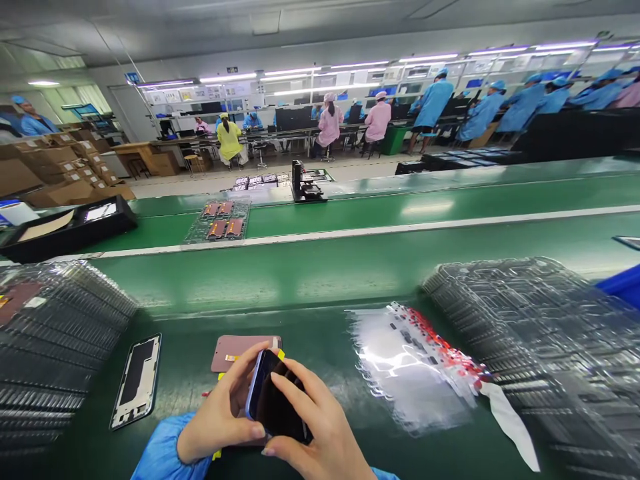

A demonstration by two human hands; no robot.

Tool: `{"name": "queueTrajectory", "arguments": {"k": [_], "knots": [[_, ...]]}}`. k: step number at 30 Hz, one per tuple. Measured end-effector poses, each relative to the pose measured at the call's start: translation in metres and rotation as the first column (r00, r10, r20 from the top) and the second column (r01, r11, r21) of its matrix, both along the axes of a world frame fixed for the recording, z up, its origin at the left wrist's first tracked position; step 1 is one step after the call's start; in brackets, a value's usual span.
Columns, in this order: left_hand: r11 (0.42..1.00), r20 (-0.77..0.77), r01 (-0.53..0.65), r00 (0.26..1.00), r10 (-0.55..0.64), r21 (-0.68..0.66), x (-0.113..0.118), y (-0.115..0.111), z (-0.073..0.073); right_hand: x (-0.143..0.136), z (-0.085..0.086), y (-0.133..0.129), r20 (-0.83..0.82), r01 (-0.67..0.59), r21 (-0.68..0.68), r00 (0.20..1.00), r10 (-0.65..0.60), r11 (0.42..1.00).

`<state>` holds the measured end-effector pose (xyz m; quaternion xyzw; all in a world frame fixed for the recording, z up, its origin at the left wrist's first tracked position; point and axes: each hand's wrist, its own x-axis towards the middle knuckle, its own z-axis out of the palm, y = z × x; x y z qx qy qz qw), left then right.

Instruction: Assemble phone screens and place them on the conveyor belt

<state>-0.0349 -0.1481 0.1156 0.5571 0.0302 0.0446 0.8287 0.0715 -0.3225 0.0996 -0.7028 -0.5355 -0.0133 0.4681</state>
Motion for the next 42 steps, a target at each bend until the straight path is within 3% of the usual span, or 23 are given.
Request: {"name": "queueTrajectory", "arguments": {"k": [7,18,30,42], "knots": [[1.0,0.027,0.0,1.0,0.0,-0.029,0.001,-0.002,0.004,0.001,0.002,0.0,0.017,-0.004,0.01,1.0,0.004,1.0],[0.997,0.012,-0.025,1.0,0.024,0.069,0.0,-0.003,0.012,0.0,0.002,0.002,0.075,-0.003,0.003,0.997,0.002,1.0],[0.993,0.024,-0.019,1.0,0.016,0.113,-0.003,-0.004,0.011,-0.001,-0.001,0.003,0.151,-0.005,0.032,0.989,0.0,0.999],[0.986,0.03,-0.01,1.0,0.005,0.169,-0.009,0.001,0.01,-0.004,0.012,0.006,0.175,-0.052,0.045,0.984,0.044,0.998]]}}
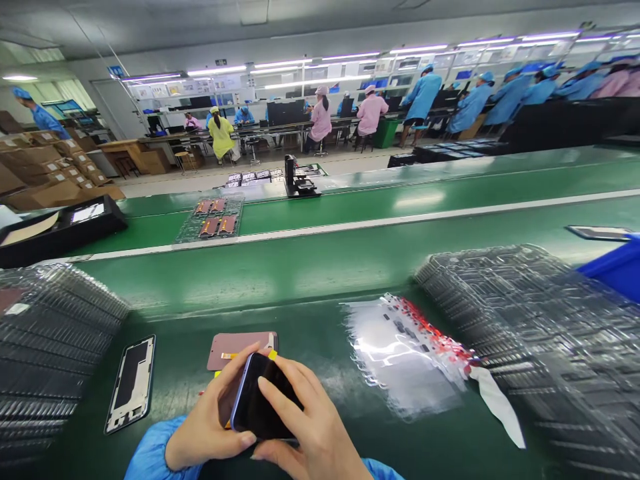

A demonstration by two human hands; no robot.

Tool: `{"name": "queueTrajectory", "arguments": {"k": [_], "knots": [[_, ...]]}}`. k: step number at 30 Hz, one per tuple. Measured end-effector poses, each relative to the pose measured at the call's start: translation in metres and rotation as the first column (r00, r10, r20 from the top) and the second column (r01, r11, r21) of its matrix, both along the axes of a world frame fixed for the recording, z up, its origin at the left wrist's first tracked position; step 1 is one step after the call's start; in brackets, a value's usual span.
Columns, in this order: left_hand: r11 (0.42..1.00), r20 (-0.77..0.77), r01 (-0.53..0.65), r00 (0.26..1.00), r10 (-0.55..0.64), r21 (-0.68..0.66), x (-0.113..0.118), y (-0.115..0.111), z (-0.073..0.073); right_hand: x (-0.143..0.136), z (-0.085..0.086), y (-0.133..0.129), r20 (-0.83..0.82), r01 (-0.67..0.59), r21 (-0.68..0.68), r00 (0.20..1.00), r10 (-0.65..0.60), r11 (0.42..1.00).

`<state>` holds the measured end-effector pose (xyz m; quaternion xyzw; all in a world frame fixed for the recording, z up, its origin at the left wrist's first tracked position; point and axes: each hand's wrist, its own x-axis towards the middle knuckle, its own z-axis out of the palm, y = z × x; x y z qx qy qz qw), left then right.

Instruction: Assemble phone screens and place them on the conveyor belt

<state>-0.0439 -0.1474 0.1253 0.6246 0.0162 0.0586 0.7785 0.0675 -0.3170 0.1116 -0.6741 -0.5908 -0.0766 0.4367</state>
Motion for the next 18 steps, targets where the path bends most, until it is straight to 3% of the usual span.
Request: {"name": "queueTrajectory", "arguments": {"k": [12,18], "knots": [[0.998,0.003,0.057,0.998,-0.057,0.024,-0.0034,0.004,0.0006,-0.0019,0.0014,-0.0021,0.02,-0.009,0.017,1.0,0.008,1.0],[0.993,0.005,0.069,0.998,-0.069,-0.095,-0.0039,0.0022,0.0021,-0.0014,0.002,-0.0027,0.045,0.014,0.013,0.999,-0.014,1.0]]}}
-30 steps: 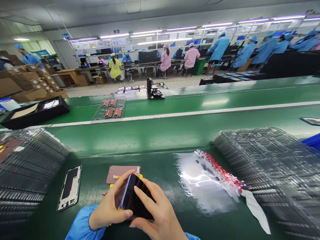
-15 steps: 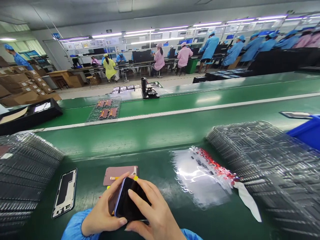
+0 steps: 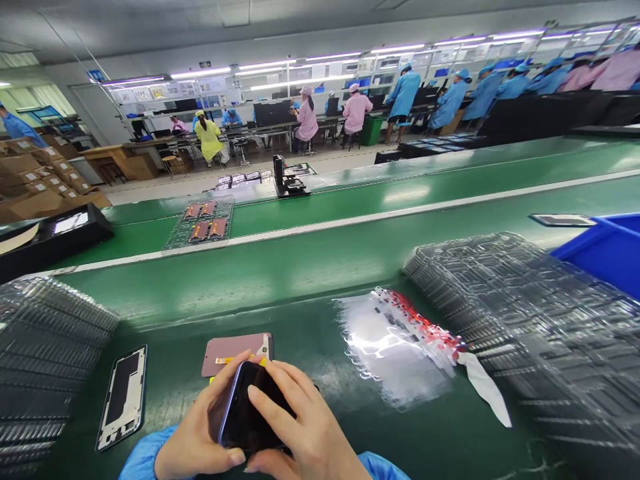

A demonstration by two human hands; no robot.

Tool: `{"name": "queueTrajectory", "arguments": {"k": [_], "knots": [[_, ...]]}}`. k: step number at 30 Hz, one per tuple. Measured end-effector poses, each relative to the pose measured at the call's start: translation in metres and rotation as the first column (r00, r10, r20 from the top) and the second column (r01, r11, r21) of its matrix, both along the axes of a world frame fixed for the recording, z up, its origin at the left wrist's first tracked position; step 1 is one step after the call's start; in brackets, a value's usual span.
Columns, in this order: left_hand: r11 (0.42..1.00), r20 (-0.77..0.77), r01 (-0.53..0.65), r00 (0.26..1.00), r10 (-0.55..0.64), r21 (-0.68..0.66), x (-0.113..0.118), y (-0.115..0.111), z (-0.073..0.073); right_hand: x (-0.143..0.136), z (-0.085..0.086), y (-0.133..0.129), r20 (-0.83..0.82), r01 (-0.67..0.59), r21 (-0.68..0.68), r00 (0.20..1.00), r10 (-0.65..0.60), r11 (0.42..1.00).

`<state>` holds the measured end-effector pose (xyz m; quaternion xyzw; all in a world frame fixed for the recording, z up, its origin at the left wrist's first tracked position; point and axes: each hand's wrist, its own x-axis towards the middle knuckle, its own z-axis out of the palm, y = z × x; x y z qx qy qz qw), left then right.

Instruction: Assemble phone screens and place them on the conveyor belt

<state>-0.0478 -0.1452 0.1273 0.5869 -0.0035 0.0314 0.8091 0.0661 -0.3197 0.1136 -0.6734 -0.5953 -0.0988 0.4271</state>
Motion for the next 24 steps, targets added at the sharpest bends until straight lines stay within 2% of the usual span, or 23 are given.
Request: {"name": "queueTrajectory", "arguments": {"k": [6,8,11,14,16,19,22,24], "knots": [[0.997,0.024,-0.019,0.999,0.02,-0.07,0.001,0.001,-0.004,-0.001,0.005,-0.001,0.145,0.084,-0.054,0.987,-0.076,0.995],[0.996,0.028,-0.009,1.0,0.011,-0.086,0.003,0.002,-0.008,-0.003,0.005,0.0,0.146,0.117,-0.073,0.984,-0.105,0.99],[0.986,-0.042,-0.058,0.998,0.052,-0.154,0.01,0.004,-0.009,-0.004,0.0,0.003,0.04,0.159,-0.093,0.987,-0.156,0.983],[0.947,-0.217,-0.218,0.962,0.167,-0.238,0.019,0.009,-0.001,-0.001,-0.004,0.0,-0.265,0.073,-0.116,0.959,-0.102,0.991],[0.931,-0.301,-0.294,0.927,0.224,-0.214,0.025,0.017,0.007,0.004,-0.005,-0.003,-0.529,0.008,-0.145,0.845,-0.084,0.989],[0.922,-0.346,-0.356,0.893,0.288,-0.153,0.03,0.031,0.015,0.011,-0.003,-0.007,-0.807,-0.141,-0.2,0.585,-0.081,0.969],[0.914,-0.364,-0.384,0.876,0.316,-0.129,0.033,0.04,0.018,0.014,-0.003,-0.006,-0.961,-0.405,-0.102,0.276,0.015,0.908],[0.923,-0.365,-0.365,0.882,0.299,-0.126,0.035,0.04,0.018,0.012,-0.007,-0.004,-0.993,-0.45,0.0,0.105,0.053,0.893]]}}
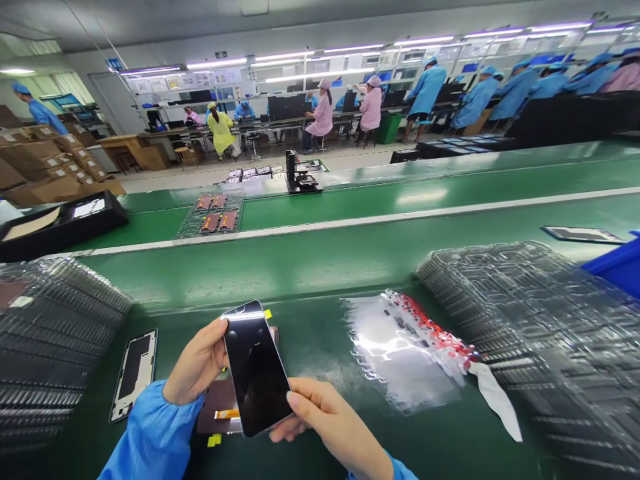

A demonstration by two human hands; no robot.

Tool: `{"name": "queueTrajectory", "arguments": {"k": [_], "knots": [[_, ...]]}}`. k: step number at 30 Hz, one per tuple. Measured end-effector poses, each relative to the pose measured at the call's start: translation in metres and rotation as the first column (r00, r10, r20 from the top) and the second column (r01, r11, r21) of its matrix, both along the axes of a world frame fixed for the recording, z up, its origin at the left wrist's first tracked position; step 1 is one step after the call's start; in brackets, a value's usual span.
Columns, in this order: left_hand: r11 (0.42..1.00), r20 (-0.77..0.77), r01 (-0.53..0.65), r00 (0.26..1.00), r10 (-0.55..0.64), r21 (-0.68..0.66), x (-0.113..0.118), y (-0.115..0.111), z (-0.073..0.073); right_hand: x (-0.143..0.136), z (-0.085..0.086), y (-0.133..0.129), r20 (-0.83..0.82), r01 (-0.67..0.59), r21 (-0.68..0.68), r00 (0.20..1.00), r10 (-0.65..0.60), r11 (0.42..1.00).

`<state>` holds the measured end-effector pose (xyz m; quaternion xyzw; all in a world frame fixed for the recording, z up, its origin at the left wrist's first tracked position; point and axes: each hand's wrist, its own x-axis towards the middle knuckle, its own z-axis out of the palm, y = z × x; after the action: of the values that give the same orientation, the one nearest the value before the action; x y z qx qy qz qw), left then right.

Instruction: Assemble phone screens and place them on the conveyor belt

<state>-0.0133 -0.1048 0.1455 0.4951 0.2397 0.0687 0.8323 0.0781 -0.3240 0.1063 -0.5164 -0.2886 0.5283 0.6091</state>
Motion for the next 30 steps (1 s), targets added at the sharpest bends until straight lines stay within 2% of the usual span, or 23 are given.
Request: {"name": "queueTrajectory", "arguments": {"k": [2,6,9,12,14,21,30], "knots": [[0.999,0.027,0.035,0.999,-0.035,-0.009,0.001,-0.003,0.001,-0.002,-0.005,0.001,-0.073,0.047,0.025,0.996,-0.045,0.999],[0.987,0.109,0.158,0.982,-0.156,-0.015,-0.005,-0.016,-0.001,-0.002,-0.016,0.001,-0.075,0.191,0.056,0.98,-0.187,0.98],[0.971,0.039,0.229,0.972,-0.232,0.069,-0.014,-0.026,-0.011,0.0,-0.02,-0.001,-0.041,0.293,0.079,0.956,-0.291,0.953],[0.966,-0.05,0.212,0.977,-0.206,0.149,-0.02,-0.033,-0.021,0.001,-0.02,-0.001,0.032,0.316,0.115,0.947,-0.321,0.942],[0.966,-0.061,0.178,0.984,-0.17,0.185,-0.021,-0.036,-0.023,0.0,-0.019,-0.001,0.095,0.309,0.126,0.942,-0.321,0.943],[0.974,-0.051,0.13,0.991,-0.123,0.184,-0.02,-0.04,-0.013,-0.002,-0.014,-0.004,0.259,0.321,0.109,0.905,-0.338,0.941],[0.976,0.005,0.091,0.996,-0.094,0.199,-0.023,-0.044,-0.017,-0.003,-0.011,-0.003,0.287,0.301,0.136,0.9,-0.329,0.944]]}}
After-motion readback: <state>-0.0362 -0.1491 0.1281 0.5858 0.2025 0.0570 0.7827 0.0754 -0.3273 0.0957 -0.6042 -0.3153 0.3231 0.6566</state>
